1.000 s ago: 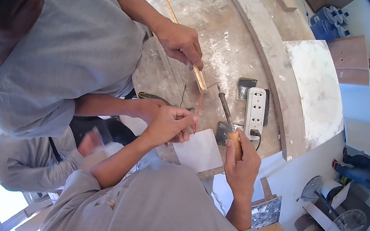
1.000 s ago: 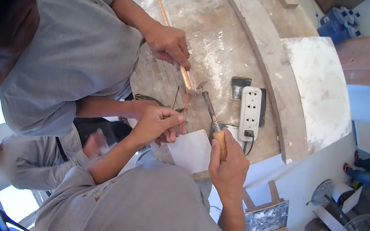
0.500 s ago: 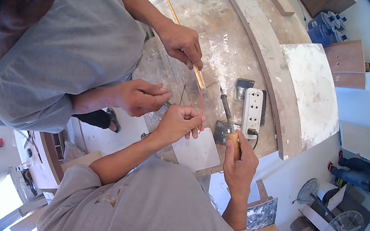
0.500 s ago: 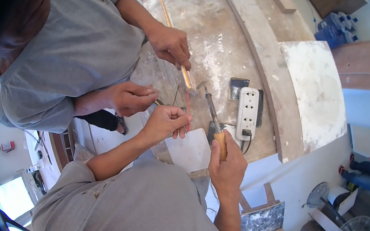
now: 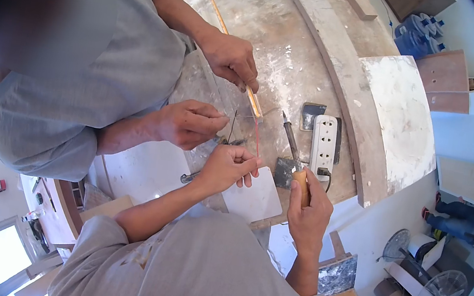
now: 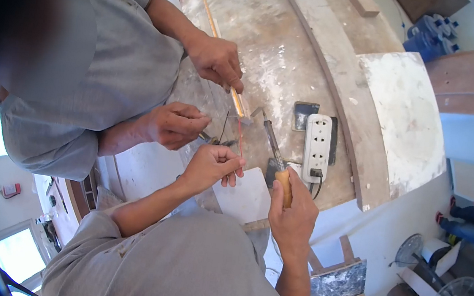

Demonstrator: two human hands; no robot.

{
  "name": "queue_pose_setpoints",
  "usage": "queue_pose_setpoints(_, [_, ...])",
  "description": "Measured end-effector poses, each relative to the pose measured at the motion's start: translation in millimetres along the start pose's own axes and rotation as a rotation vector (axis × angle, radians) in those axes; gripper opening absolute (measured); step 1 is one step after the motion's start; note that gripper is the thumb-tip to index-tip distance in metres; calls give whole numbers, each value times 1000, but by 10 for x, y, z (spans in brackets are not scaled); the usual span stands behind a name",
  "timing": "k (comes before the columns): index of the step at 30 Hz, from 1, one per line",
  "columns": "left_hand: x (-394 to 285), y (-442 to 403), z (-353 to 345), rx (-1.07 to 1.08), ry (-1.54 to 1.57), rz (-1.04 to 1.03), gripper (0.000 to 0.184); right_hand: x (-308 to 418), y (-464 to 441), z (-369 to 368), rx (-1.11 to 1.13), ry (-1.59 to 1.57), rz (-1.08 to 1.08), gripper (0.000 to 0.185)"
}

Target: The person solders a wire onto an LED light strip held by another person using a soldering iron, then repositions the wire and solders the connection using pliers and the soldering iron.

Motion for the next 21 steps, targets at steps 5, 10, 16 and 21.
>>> queue_pose_setpoints(5, [-8,11,-33,-3,-9,-9,26,6,13,2,-6,-28,-11,33])
queue_pose_setpoints(10, [0,30,-64,2,-4,-8,26,3,34,16,-13,-6,-15,33])
queue_pose_setpoints(16, [-93,206,-180,124,-286,78,21,-8,66,14,-26,-1,8,33])
queue_pose_setpoints(21, [-1171,659,-166,-250,-1113,-648,14,-49,87,-51,-21,-1,47,34])
Point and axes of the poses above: each hand's wrist, its own y-axis away from the middle knuckle, its own z-axis out of the back of the hand, x = y × z, the point moved 8 cm from there along -y, towards the middle knuckle, and after that the axes turned 9 degrees about x, right-handed, at the moved point
